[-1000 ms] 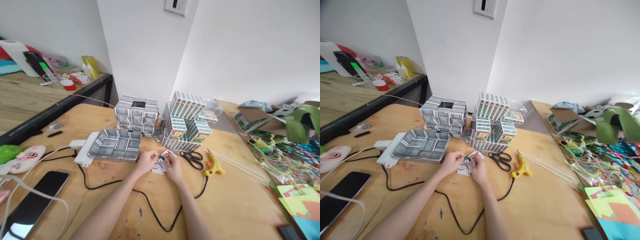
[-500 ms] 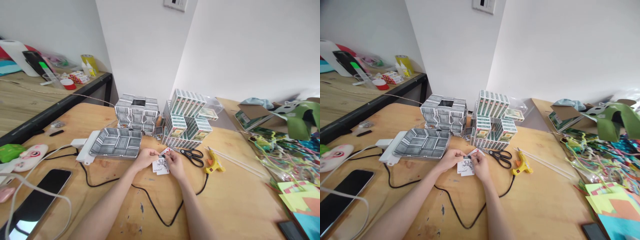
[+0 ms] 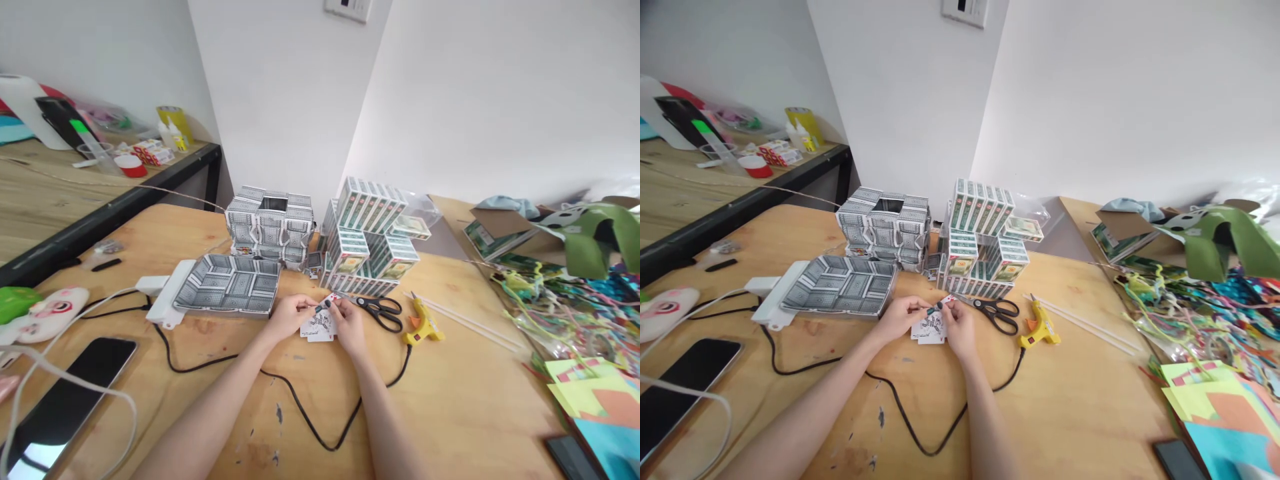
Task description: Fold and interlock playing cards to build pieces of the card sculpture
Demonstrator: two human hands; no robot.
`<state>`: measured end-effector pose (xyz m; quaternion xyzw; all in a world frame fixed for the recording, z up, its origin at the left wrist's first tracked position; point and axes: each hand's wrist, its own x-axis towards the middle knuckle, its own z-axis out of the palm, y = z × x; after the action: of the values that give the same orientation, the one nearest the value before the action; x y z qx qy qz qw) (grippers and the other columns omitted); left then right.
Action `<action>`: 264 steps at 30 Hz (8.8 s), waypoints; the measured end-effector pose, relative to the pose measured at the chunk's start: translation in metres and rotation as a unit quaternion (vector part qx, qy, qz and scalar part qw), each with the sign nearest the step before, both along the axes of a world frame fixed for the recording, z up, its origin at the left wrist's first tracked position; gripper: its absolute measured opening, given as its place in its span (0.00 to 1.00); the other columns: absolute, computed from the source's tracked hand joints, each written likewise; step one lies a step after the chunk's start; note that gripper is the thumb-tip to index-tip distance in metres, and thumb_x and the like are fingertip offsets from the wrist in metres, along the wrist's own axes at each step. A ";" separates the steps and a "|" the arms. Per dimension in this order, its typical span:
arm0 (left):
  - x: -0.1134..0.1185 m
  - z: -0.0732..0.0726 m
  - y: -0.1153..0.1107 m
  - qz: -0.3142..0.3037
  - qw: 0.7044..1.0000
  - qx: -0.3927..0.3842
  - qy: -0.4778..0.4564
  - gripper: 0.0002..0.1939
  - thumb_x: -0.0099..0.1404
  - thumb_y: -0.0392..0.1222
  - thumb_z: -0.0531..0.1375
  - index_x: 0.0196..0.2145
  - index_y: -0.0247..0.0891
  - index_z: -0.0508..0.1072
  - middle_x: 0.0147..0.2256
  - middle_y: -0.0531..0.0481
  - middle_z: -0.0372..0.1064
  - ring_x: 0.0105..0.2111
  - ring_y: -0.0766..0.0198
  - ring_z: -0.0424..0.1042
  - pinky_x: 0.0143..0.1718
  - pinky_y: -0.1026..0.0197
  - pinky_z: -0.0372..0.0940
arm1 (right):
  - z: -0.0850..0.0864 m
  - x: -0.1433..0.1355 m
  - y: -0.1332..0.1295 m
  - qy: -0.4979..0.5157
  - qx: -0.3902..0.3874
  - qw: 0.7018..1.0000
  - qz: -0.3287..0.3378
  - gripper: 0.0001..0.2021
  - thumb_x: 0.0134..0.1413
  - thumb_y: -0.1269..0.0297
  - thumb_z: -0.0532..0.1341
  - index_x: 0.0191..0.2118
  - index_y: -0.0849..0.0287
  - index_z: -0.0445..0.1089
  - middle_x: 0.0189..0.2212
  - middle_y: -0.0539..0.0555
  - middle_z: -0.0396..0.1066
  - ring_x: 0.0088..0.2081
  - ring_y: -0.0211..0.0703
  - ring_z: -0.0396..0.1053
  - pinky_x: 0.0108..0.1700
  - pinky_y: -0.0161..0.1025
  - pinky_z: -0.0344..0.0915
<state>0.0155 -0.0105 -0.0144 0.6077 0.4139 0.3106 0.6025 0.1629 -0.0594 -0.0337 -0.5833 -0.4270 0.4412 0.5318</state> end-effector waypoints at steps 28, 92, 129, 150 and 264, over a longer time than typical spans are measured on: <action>-0.001 -0.001 0.004 0.003 0.999 -0.053 0.007 0.09 0.50 0.40 0.59 0.28 0.33 0.76 0.25 0.48 0.73 0.25 0.63 0.70 0.27 0.63 0.64 | 0.003 0.011 0.003 0.076 -0.019 0.997 -0.029 0.15 0.36 0.53 0.65 0.26 0.60 0.65 0.21 0.51 0.69 0.22 0.40 0.65 0.24 0.36 0.64; 0.005 -0.010 0.003 0.048 0.998 0.009 -0.025 0.08 0.52 0.42 0.59 0.24 0.33 0.68 0.21 0.52 0.67 0.22 0.68 0.65 0.24 0.66 0.60 | 0.010 0.009 0.002 0.088 -0.007 0.995 0.050 0.12 0.37 0.57 0.65 0.27 0.61 0.70 0.23 0.52 0.72 0.24 0.41 0.66 0.27 0.36 0.62; 0.000 -0.011 0.000 0.051 0.987 0.134 0.065 0.13 0.58 0.47 0.53 0.21 0.36 0.62 0.19 0.55 0.60 0.20 0.70 0.58 0.22 0.68 0.53 | 0.005 0.009 0.000 0.031 0.015 0.996 0.077 0.14 0.48 0.55 0.58 0.35 0.61 0.71 0.27 0.53 0.72 0.24 0.40 0.66 0.27 0.36 0.62; 0.010 -0.006 -0.020 0.020 0.949 0.269 0.161 0.16 0.61 0.43 0.49 0.18 0.37 0.63 0.17 0.52 0.60 0.18 0.70 0.56 0.22 0.64 0.47 | 0.001 -0.018 -0.013 -0.304 0.000 0.937 -0.169 0.14 0.52 0.60 0.51 0.40 0.59 0.68 0.28 0.56 0.72 0.29 0.45 0.69 0.31 0.37 0.61; 0.010 -0.009 -0.026 0.131 0.892 0.383 0.203 0.17 0.62 0.42 0.50 0.17 0.36 0.63 0.14 0.54 0.60 0.15 0.72 0.55 0.20 0.67 0.48 | -0.004 -0.014 -0.011 -0.442 0.053 0.887 -0.122 0.13 0.54 0.61 0.49 0.32 0.61 0.68 0.21 0.54 0.70 0.21 0.40 0.67 0.23 0.32 0.56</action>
<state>0.0260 -0.0370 -0.0230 0.7818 0.4517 0.3907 0.1796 0.1485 -0.0704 -0.0374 -0.7364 -0.5660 0.0461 0.3676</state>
